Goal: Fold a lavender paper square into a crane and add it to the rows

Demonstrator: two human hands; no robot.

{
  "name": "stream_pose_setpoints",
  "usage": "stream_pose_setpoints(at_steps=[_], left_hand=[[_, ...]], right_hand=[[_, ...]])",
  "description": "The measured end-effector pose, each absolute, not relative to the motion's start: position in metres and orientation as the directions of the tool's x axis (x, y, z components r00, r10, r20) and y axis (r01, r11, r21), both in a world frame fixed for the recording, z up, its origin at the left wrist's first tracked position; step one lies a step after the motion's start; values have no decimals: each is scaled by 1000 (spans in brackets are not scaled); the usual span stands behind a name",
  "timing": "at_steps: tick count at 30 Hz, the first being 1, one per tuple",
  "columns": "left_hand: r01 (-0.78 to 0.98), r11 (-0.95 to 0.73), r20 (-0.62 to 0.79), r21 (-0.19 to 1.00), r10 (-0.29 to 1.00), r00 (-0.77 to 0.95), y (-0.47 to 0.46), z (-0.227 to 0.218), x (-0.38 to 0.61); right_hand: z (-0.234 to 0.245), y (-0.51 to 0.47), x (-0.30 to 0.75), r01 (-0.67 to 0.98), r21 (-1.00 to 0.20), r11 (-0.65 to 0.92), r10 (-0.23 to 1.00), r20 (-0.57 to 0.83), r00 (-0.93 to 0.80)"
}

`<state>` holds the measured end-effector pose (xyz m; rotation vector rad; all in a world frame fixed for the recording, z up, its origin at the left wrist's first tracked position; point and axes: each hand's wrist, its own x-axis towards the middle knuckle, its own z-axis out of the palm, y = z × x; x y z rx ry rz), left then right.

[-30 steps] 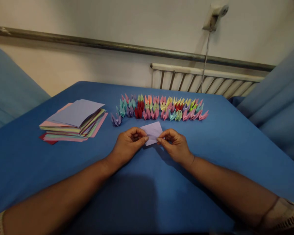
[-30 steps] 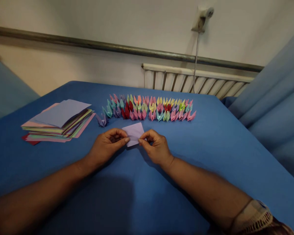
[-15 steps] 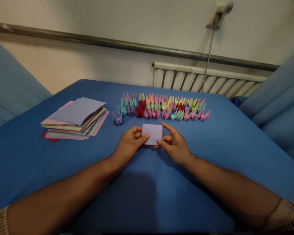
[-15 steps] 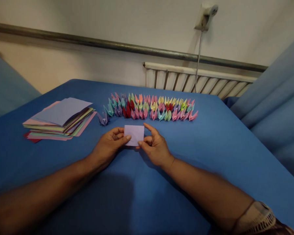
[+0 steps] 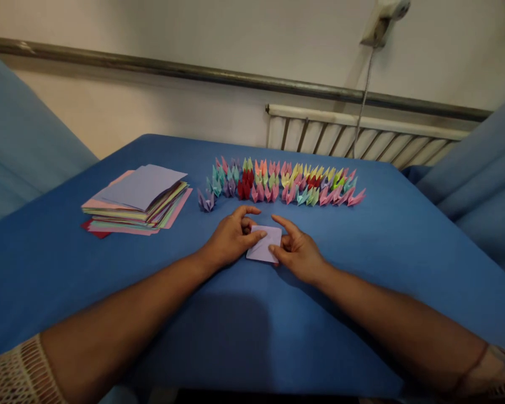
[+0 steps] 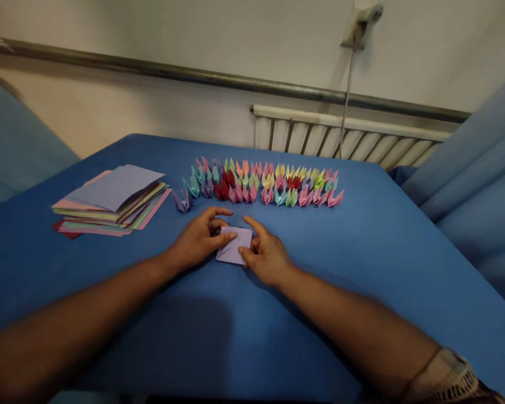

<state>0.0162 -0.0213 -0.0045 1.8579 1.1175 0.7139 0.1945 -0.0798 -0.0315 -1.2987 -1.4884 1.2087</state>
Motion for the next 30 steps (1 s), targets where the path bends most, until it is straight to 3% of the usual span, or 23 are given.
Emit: stream_pose_setpoints(at_steps=[4, 7, 9, 13, 15, 23, 30], left_hand=[[518, -380, 88, 767, 861, 501, -18, -8, 20], [609, -475, 88, 635, 827, 555, -18, -10, 20], [623, -538, 114, 568, 801, 588, -19, -11, 18], [582, -690, 251, 430, 711, 657, -23, -9, 15], [557, -737, 226, 382, 659, 717, -26, -7, 12], [467, -719, 33, 514, 561, 827, -34, 10, -3], [517, -646, -32, 561, 608, 794, -36, 18, -4]], right_hand=[[-20, -91, 194, 508, -861, 19, 984, -73, -161], [-13, -93, 200, 734, -665, 139, 977, -29, -211], [-10, -92, 206, 800, -561, 213, 971, 30, -238], [-11, -87, 216, 720, -546, 428, 893, 135, -429], [-13, -84, 219, 651, -572, 499, 849, 172, -500], [-24, -79, 223, 584, -650, 487, 857, 226, -463], [-31, -76, 217, 558, -683, 471, 874, 272, -403]])
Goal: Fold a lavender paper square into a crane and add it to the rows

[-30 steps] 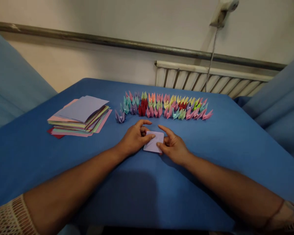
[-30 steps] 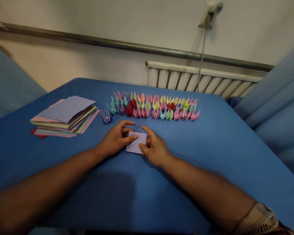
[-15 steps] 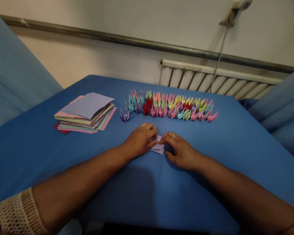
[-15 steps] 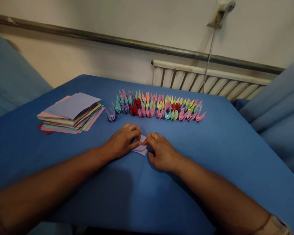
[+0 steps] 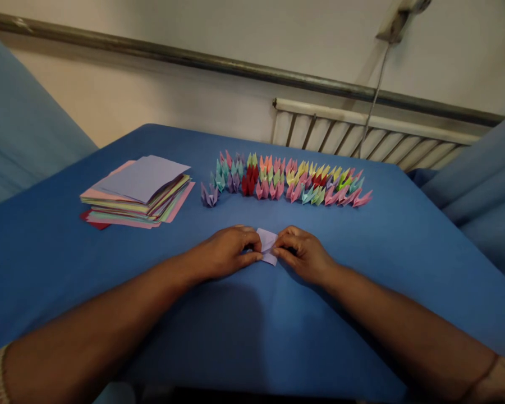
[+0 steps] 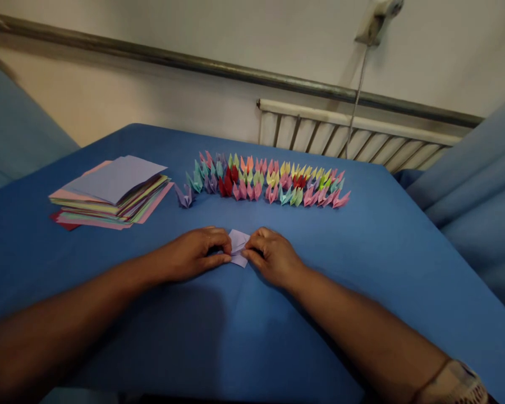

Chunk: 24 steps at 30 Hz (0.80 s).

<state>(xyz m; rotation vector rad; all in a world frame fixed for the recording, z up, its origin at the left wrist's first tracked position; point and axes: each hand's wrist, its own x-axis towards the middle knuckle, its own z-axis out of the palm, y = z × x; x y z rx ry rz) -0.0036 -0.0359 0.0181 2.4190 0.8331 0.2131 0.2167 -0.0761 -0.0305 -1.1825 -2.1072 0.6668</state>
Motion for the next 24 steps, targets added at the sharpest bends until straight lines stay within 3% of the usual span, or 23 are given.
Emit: stream_pose_setpoints(at_steps=[6, 11, 16, 24], left_hand=[[625, -504, -73, 596, 741, 667, -35, 11, 0], [577, -604, 4, 549, 693, 721, -35, 7, -1], [475, -789, 100, 389, 549, 830, -42, 7, 1], [432, -892, 107, 129, 446, 889, -53, 11, 7]], right_hand=[[-32, -72, 213, 692, -621, 368, 929, 213, -302], [-31, -70, 215, 715, -561, 417, 908, 287, -305], [-30, -68, 216, 694, -539, 477, 879, 280, -387], [-27, -68, 215, 745, -499, 443, 896, 234, -376]])
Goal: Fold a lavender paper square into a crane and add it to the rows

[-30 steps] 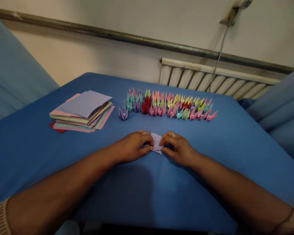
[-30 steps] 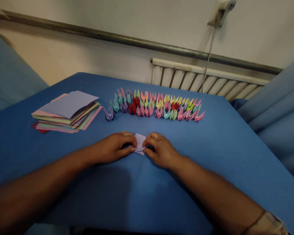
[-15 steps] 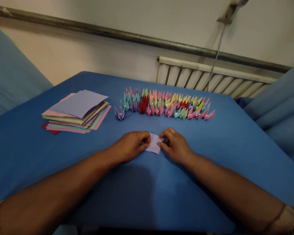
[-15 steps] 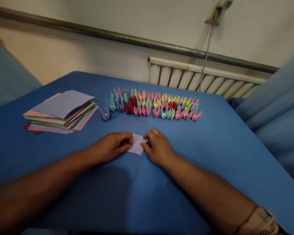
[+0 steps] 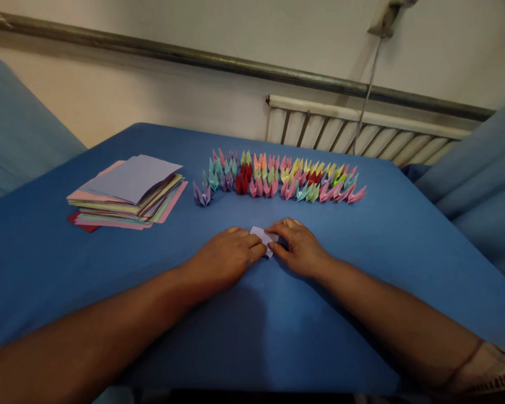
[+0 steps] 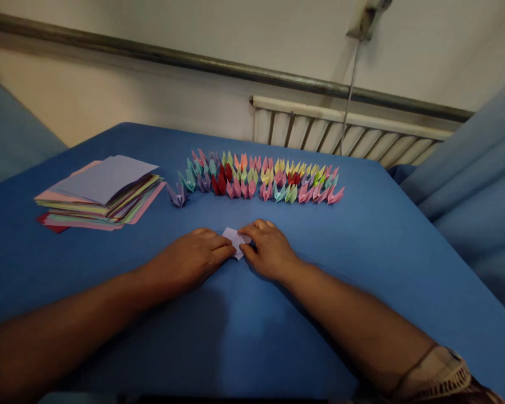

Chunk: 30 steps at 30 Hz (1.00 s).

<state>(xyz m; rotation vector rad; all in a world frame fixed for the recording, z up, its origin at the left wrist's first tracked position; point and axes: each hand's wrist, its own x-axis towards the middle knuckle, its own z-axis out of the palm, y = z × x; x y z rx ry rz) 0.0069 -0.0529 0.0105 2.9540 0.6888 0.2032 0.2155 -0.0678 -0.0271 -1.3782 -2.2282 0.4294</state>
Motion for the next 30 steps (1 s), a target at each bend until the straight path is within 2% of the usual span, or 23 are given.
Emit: stream_pose_setpoints(at_steps=[4, 10, 20, 25, 30], left_hand=[[410, -910, 139, 52, 414, 900, -48, 11, 7], [490, -872, 172, 18, 485, 857, -30, 11, 0], [435, -900, 105, -38, 429, 897, -48, 8, 10], [500, -866, 128, -18, 494, 860, -39, 9, 1], [600, -798, 74, -46, 597, 799, -36, 14, -4]], right_hand=[[-25, -74, 213, 762, -502, 409, 912, 212, -350], [-18, -92, 204, 772, -518, 368, 926, 135, -352], [-14, -79, 218, 687, -528, 499, 856, 176, -486], [-19, -77, 218, 686, -511, 518, 848, 200, -491], [-23, -75, 214, 691, -513, 510, 855, 211, -474]])
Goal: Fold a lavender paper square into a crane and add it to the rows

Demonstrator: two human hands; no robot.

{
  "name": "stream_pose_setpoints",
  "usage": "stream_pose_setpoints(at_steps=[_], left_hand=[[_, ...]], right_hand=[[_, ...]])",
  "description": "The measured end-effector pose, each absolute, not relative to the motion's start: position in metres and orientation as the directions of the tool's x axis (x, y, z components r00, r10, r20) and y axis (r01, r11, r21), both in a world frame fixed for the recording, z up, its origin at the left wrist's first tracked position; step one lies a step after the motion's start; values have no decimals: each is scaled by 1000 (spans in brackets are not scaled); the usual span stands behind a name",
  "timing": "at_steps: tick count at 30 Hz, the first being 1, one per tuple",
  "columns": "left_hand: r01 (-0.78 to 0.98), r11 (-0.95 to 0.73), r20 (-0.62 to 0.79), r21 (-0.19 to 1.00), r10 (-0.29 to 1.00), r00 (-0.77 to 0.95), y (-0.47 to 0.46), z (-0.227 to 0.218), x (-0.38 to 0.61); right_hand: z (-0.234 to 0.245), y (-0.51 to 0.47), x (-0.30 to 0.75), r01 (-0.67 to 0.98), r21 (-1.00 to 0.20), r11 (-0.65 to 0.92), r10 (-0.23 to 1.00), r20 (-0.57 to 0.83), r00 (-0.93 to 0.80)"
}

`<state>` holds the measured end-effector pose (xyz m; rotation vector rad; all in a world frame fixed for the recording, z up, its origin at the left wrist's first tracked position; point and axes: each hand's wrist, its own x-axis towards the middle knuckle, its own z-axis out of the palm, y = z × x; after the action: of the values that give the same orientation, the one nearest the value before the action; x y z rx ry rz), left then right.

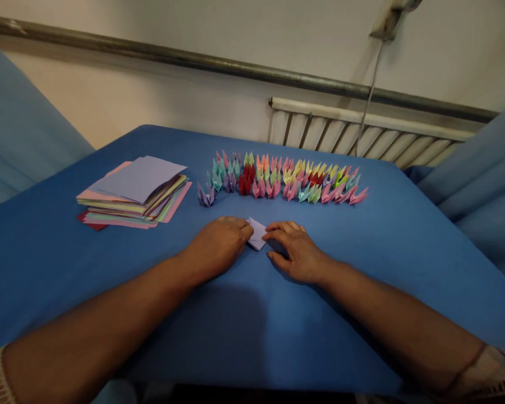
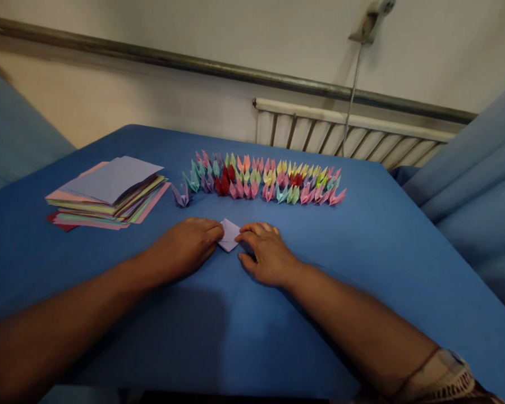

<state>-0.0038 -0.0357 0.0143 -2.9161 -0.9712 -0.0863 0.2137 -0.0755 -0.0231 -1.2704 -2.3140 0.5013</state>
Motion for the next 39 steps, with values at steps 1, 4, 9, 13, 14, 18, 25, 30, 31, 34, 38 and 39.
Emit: stream_pose_setpoints(at_steps=[1, 4, 9, 13, 14, 18, 25, 30, 31, 34, 38, 39], left_hand=[[599, -800, 68, -48, 595, 801, -37, 15, -2], [585, -811, 68, -5, 583, 809, -44, 15, 4], [618, -766, 87, 174, 637, 766, -47, 8, 4], [668, -669, 47, 327, 717, 695, -42, 6, -3], [681, -632, 27, 370, 740, 672, -40, 6, -4], [717, -486, -25, 500, 820, 572, -37, 6, -5], [770, -501, -4, 396, 837, 547, -36, 5, -3], [734, -569, 58, 369, 803, 593, -35, 3, -3], [710, -603, 71, 363, 778, 625, -35, 3, -4], [658, -683, 42, 316, 703, 710, -37, 4, -5], [682, -697, -41, 221, 692, 720, -45, 15, -6], [688, -701, -55, 190, 692, 720, -48, 17, -6]], right_hand=[[-24, -75, 213, 693, -512, 508, 857, 215, -469], [-25, -73, 212, 692, -509, 512, 855, 224, -468], [-27, -70, 208, 709, -510, 488, 871, 229, -434], [-27, -63, 201, 737, -495, 460, 887, 237, -395], [-28, -61, 200, 739, -495, 457, 889, 234, -394], [-29, -55, 197, 735, -516, 439, 897, 212, -387], [-28, -55, 193, 778, -495, 387, 922, 228, -314], [-23, -62, 193, 809, -402, 429, 902, 232, -363], [-22, -65, 193, 812, -349, 469, 882, 225, -413], [-18, -77, 192, 817, -172, 551, 833, 168, -527], [-14, -88, 189, 847, -68, 527, 848, 112, -518], [-13, -89, 189, 850, -58, 524, 850, 99, -517]])
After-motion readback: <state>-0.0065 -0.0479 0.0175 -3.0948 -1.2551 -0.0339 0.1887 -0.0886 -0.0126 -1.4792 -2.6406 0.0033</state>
